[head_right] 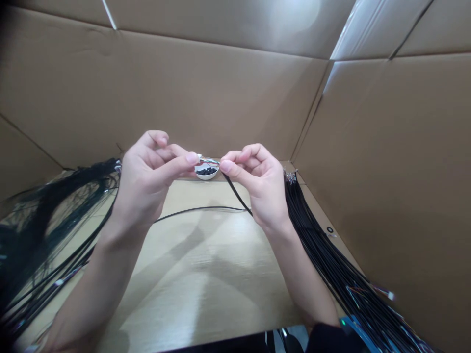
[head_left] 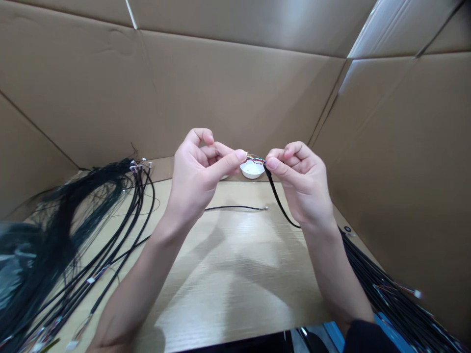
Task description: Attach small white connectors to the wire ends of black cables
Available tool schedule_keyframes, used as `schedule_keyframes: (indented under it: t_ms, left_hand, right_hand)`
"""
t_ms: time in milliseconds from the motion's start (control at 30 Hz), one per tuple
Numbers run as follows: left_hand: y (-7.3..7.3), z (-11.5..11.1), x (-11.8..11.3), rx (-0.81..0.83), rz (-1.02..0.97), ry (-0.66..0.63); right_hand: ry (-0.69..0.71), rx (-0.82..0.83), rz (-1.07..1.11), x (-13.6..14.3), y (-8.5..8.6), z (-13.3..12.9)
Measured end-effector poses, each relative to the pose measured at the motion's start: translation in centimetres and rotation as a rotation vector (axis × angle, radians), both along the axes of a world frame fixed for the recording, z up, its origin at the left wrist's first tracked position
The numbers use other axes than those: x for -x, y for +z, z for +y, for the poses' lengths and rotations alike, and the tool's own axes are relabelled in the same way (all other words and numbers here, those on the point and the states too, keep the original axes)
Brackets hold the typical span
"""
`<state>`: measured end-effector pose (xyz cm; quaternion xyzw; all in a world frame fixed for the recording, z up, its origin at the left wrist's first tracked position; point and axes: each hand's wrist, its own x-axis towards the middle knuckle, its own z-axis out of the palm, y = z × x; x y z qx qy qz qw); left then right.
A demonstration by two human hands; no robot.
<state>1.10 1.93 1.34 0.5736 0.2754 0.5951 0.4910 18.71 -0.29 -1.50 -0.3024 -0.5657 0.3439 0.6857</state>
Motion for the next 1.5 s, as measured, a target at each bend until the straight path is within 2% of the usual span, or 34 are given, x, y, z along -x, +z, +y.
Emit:
schedule_keyframes:
  t_ms: [67, 133, 267, 333, 367, 433, 567, 667, 733, 800, 933, 1000, 1067, 1167, 1267, 1333, 1400, 1500]
  left_hand:
    - [0.0, -0.2, 0.0, -0.027, 0.01, 0.003]
    - [0.0, -0.4, -0.1, -0.067, 0.04, 0.031]
    - [-0.5, -0.8, -0.7, -0.212, 0.115, 0.165]
    - [-0.8, -1.0, -0.9, -0.286, 0.154, 0.2]
    - [-0.9, -1.1, -1.0, -0.308, 0.176, 0.202]
    - [-1.0, -1.3, -1.1, -0.334, 0.204, 0.2]
    - [-0.8, -1.3, -0.9, -0.306, 0.188, 0.185]
    - [-0.5, -0.9, -0.5, -0.254, 0.157, 0.121]
    - [-0.3, -0.5, -0.2, -0.223, 0.144, 0.071]
    - [-0.2, -0.4, 0.0, -0.207, 0.135, 0.066]
    - [-0.2, -1.0, -0.2, -0.215, 0.13, 0.149]
    - [-0.2, -1.4, -0.5, -0.233, 0.129, 0.164]
    - [-0.3, -1.6, -0.8, -0.256, 0.123, 0.166]
    - [-0.5, -1.4, -1.0, -0.264, 0.108, 0.168]
    - [-0.6, -0.7, -0.8, -0.259, 0.118, 0.139]
    - [-0.7, -0.2, -0.5, -0.282, 0.143, 0.109]
    - [-0.7, 0.0, -0.2, -0.33, 0.174, 0.093]
    - [-0.7, 0.0, 0.2, -0.455, 0.251, 0.107]
  right_hand:
    - [0.002, -0.035, -0.013, 0.1, -0.2, 0.2]
    - [-0.122, -0.122, -0.128, 0.1, -0.2, 0.0]
    - [-0.509, -0.315, -0.65, -0.3, 0.6, -1.9]
    - [-0.616, -0.339, -0.854, -0.5, 1.0, -3.0]
    - [-0.625, -0.33, -0.895, -0.5, 1.1, -3.3]
    - [-0.557, -0.283, -0.825, -0.4, 1.2, -3.6]
    - [-0.239, -0.163, -0.382, -0.2, 0.9, -2.2]
    - [-0.006, -0.095, -0.17, -0.3, 0.6, -1.0]
    - [0.068, -0.071, -0.082, 0.0, 0.4, -0.5]
    - [0.043, -0.098, -0.035, 0.6, 0.1, -0.4]
    - [-0.169, -0.283, -0.048, 2.3, -0.7, -0.7]
    - [-0.219, -0.311, -0.005, 2.8, -1.0, -0.6]
    - [-0.143, -0.216, 0.126, 2.9, -1.2, -0.5]
    - [0.108, 0.038, 0.303, 2.3, -1.1, -0.1]
    - [0.206, 0.097, 0.309, 1.5, -0.7, 0.2]
    - [0.141, 0.023, 0.228, 1.1, -0.5, 0.3]
    - [0.008, -0.066, 0.123, 0.7, -0.3, 0.4]
    - [-0.122, -0.147, 0.042, 0.0, 0.0, 0.3]
